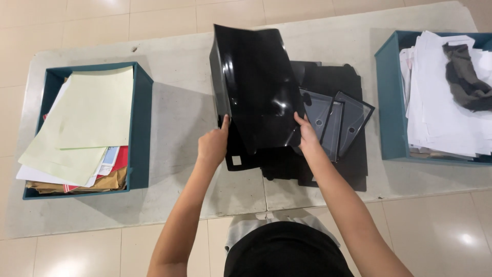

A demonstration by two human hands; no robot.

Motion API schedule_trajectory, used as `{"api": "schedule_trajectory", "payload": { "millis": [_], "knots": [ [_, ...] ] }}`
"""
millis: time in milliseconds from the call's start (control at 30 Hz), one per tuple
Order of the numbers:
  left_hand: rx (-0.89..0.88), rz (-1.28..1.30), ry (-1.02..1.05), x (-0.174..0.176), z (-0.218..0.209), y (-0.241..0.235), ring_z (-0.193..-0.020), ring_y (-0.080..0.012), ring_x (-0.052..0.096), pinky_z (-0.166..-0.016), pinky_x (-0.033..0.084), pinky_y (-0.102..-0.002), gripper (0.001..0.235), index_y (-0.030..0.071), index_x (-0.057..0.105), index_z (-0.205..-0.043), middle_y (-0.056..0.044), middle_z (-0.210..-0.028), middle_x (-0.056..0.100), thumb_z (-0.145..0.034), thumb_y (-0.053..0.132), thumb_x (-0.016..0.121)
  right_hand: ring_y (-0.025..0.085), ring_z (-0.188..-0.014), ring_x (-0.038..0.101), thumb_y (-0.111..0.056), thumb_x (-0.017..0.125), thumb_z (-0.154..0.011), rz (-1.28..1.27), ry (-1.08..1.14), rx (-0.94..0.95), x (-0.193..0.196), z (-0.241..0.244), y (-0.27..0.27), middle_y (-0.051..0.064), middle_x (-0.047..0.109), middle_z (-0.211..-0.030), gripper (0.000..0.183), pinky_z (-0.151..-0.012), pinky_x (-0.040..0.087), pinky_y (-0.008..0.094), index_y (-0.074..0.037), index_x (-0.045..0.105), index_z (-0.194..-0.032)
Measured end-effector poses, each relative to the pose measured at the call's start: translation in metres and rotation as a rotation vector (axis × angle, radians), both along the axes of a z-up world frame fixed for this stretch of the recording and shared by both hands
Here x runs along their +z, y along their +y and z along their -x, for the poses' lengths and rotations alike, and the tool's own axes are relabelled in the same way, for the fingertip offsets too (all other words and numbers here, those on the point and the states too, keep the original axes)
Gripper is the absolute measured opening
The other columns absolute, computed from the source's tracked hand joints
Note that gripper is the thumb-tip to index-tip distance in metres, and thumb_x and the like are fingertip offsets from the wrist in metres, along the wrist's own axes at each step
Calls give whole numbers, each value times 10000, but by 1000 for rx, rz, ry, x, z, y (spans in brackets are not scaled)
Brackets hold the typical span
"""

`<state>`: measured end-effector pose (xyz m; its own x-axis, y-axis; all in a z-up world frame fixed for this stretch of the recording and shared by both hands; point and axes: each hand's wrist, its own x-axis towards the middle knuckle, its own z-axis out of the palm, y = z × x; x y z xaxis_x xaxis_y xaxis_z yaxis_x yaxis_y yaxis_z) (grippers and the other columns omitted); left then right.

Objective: The person assembles a black file folder by folding its flaps and securing them with adhesive tape. They then insert a clear plastic sleeve into the folder and smooth it down to ensure it is properly seated.

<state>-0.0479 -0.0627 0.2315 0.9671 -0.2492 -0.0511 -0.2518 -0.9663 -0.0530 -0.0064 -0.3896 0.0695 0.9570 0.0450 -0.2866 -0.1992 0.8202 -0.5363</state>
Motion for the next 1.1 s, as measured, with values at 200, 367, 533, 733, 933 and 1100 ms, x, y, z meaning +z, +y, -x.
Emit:
{"api": "schedule_trajectory", "payload": {
  "millis": [200,367,533,733,933,1100],
  "knots": [
    [-25,643,483,35,-13,-7,-1405,-502,369,-1074,396,-512,1447,-20,-13,-1582,-372,-1535,314,-657,510,964,252,-1044,697,-196,669,-965,149,281,70,21,21,-12,94,685,-1178,516,-896,593,416,-161,481,-1445],
    [101,854,67,-25,-44,-48,-1540,-495,207,-1226,243,-529,1047,-39,87,-1614,-356,-1649,190,-974,486,727,199,-985,694,-239,683,-984,169,287,126,6,25,-11,46,686,-1148,443,-860,580,373,-173,552,-1401],
    [324,1182,108,-1,-51,-66,-1352,-399,567,-1145,456,-437,1063,-42,-57,-1650,-273,-1505,521,-907,410,553,157,-987,698,-246,655,-973,257,354,127,71,34,-5,3,705,-1121,377,-857,575,321,-200,619,-1346],
    [227,1886,44,18,-18,-31,-1516,-404,421,-1230,360,-474,953,-40,195,-1650,-303,-1627,410,-997,544,569,176,-1003,731,-147,561,-1058,-212,220,52,89,37,-7,80,717,-1122,245,-912,607,298,-33,601,-1271],
    [-273,1032,-107,-2,36,-55,-1576,-479,170,-1267,228,-529,1406,-70,11,-1623,-343,-1685,117,-707,570,864,263,-1002,728,-27,472,-1148,-479,-220,65,-101,18,-31,219,677,-1233,317,-803,628,322,124,525,-1422],
    [-77,1129,-206,-15,27,-97,-1554,-501,286,-1259,316,-507,1412,-95,10,-1621,-368,-1679,184,-708,464,931,338,-1019,704,-47,458,-1082,-923,23,94,-16,25,15,321,536,-1422,410,-844,640,315,124,449,-1454]
  ]
}}
